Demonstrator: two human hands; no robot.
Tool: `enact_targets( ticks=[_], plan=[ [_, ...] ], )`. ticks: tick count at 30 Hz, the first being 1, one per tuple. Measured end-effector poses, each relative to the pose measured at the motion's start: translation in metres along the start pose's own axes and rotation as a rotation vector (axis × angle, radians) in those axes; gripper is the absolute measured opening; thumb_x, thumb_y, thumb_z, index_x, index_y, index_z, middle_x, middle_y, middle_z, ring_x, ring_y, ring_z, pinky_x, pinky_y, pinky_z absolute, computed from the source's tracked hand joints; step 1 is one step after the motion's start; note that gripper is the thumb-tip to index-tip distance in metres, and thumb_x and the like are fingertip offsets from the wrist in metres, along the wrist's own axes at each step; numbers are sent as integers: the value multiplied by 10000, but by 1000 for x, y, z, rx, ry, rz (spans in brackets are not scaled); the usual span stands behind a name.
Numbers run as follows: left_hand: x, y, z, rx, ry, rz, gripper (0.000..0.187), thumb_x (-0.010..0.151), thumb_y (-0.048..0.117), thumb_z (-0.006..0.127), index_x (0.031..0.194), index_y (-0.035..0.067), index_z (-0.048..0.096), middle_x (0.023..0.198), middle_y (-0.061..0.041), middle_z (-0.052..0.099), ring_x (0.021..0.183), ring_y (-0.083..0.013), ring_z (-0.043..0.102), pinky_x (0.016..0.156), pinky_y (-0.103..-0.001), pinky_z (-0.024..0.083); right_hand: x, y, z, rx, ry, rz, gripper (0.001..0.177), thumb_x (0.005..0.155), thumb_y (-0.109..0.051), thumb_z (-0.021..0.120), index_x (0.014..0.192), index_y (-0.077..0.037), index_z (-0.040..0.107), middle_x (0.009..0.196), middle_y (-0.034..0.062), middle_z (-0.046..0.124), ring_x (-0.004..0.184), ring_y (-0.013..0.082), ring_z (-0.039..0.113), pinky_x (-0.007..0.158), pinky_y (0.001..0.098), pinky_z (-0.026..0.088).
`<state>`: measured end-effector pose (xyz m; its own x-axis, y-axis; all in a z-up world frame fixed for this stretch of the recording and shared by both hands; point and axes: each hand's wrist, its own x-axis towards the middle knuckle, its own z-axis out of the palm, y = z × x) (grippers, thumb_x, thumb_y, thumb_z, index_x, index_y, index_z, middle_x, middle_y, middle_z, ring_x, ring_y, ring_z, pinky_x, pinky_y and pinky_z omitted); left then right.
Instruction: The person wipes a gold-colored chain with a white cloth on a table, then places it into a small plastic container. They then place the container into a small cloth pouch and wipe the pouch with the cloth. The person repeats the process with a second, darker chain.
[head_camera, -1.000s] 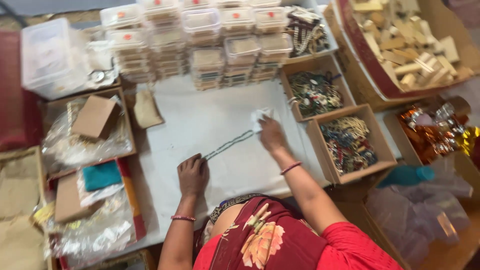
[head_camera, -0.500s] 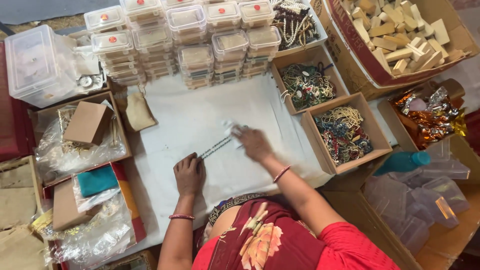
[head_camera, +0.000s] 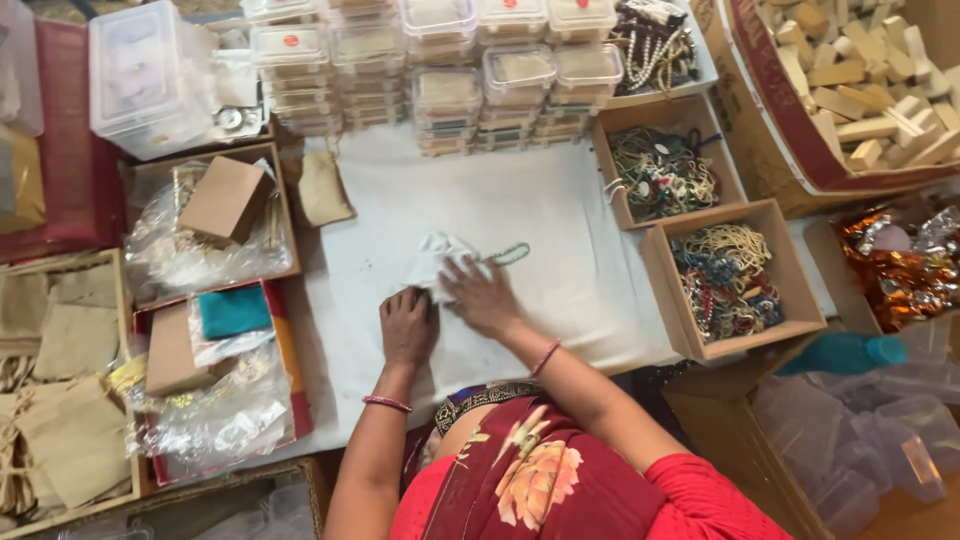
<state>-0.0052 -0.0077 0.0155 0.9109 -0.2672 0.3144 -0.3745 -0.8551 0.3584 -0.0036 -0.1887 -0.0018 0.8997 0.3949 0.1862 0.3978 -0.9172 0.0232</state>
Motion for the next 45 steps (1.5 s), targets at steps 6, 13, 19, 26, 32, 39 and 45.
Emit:
enact_targets(
  ticks=[6,13,19,26,32,39,45],
  plan=[
    [1,4,-6,-42,145,43,196,974,191,665,1127,114,761,1152,-67,708,1077,-247,635,980,-420,451,-10,91,-36,24,-247,324,591,940,-433,582,1463,-163,520,1605,96,400,1424,349,400,1085,564,351],
    [4,5,-11,-88,141,-1,200,992,209,662,1148,114,745,1153,-63,706,1079,-245,634,985,-420,446,-14,125,53,173,-19,479,460,925,-35,532,1369,-43,650,1584,186,495,1366,382,518,1189,453,415],
    [-1,-4,-1,-65,70,11,275,925,183,665,1183,97,703,1254,-94,664,1144,-254,602,997,-422,433,1,6,11,211,119,-164,563,863,18,498,1386,-120,655,1567,82,516,1380,351,492,1114,455,365],
    [0,1,-4,-55,89,14,313,942,189,666,1241,107,705,1246,-79,654,1139,-245,594,986,-418,430,-40,100,12,102,121,107,491,891,-50,542,1360,-145,651,1545,43,547,1336,271,543,1054,451,401],
    [-1,-3,-3,-69,82,9,345,923,187,670,1260,123,707,1254,-83,647,1145,-246,594,990,-421,430,-44,136,22,148,170,310,428,887,-31,554,1291,-89,684,1458,114,608,1305,320,568,1083,472,424],
    [-4,-7,10,-91,115,16,174,895,201,693,1057,139,715,1275,-95,650,1167,-258,603,1005,-430,435,-15,33,7,296,97,-33,470,920,-14,511,1331,-156,691,1516,106,558,1349,312,504,1092,484,393],
    [-7,-7,14,-51,111,9,134,943,250,707,1046,164,716,1267,-74,646,1154,-258,613,1011,-423,438,-51,116,21,78,32,215,429,922,-66,528,1315,-163,672,1525,37,541,1331,266,524,1036,494,397]
  ],
)
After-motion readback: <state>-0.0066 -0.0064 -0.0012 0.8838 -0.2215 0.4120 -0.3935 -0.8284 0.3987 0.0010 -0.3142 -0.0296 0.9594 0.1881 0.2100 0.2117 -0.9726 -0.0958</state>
